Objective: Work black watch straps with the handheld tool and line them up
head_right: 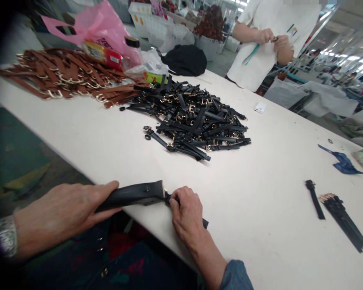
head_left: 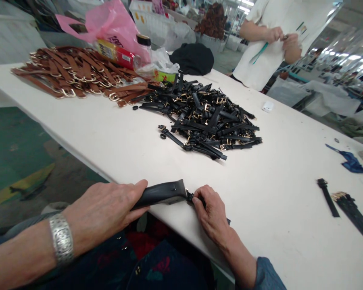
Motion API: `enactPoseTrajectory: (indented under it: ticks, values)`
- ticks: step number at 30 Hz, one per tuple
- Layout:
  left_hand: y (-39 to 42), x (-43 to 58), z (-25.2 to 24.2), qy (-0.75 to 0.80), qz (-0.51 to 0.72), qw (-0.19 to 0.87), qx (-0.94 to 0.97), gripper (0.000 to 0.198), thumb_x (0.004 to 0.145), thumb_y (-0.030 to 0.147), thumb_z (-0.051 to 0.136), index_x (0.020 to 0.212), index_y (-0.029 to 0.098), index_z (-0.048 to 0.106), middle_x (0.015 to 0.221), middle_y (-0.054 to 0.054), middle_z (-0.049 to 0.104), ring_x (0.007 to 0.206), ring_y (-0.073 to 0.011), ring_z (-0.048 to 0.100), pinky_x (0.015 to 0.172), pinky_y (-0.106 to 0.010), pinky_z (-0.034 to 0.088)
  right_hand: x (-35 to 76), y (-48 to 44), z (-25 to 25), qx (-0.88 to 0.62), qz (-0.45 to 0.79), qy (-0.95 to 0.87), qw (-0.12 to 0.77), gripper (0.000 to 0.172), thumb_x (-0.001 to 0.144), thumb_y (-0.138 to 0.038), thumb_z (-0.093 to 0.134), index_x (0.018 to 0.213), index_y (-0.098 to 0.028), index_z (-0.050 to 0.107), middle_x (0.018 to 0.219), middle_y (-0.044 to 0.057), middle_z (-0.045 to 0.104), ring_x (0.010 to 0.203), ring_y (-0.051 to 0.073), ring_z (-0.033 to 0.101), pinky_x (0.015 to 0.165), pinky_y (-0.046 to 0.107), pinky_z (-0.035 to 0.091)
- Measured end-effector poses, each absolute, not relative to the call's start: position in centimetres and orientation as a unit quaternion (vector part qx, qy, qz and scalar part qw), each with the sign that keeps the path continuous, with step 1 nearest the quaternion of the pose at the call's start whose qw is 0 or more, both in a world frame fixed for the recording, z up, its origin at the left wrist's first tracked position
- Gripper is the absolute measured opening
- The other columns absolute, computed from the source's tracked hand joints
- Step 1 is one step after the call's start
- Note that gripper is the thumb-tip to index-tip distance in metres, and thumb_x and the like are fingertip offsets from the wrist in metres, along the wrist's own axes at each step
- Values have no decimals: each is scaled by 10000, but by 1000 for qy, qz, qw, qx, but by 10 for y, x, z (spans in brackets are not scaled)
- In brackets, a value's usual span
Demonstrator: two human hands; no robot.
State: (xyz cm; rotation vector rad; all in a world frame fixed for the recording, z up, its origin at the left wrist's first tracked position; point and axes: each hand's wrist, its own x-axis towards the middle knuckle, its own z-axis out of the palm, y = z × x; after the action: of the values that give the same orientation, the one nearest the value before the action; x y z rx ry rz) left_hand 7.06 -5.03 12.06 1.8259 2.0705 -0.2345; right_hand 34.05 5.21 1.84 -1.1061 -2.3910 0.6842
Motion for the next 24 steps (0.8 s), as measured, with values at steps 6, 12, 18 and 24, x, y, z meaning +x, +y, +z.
enactPoseTrajectory:
  ticks: [6,12,18,24]
  values:
    - [-40,86,130,722,-124,190,653,232,1033,361,548,1154,247,710,1018,-160,882,944,-435,861,738,-482,599,333,55,11,-427,164,-873,166,148,1039,-170,576,960,-263,658,883,29,753,814,233,679,758,337,413]
    - [-40,83,127,720,-96,189,661,215,1024,383,565,1109,252,713,917,-140,864,878,-408,853,711,-454,578,328,58,7,-463,117,-867,140,112,1068,-196,590,1014,-267,658,843,38,776,722,246,681,690,337,353]
    - [-43,77,130,719,-104,190,661,204,1006,402,584,1073,258,712,901,-131,859,843,-382,841,661,-424,524,322,57,5,-486,129,-852,148,96,1089,-235,607,1019,-272,661,814,29,781,701,239,699,679,322,356]
    - [-23,93,139,694,-157,167,683,206,1057,377,582,1171,239,685,984,-127,880,891,-388,851,665,-424,480,319,61,5,-507,152,-833,160,132,1091,-234,565,1031,-269,677,776,14,770,683,229,706,656,305,350]
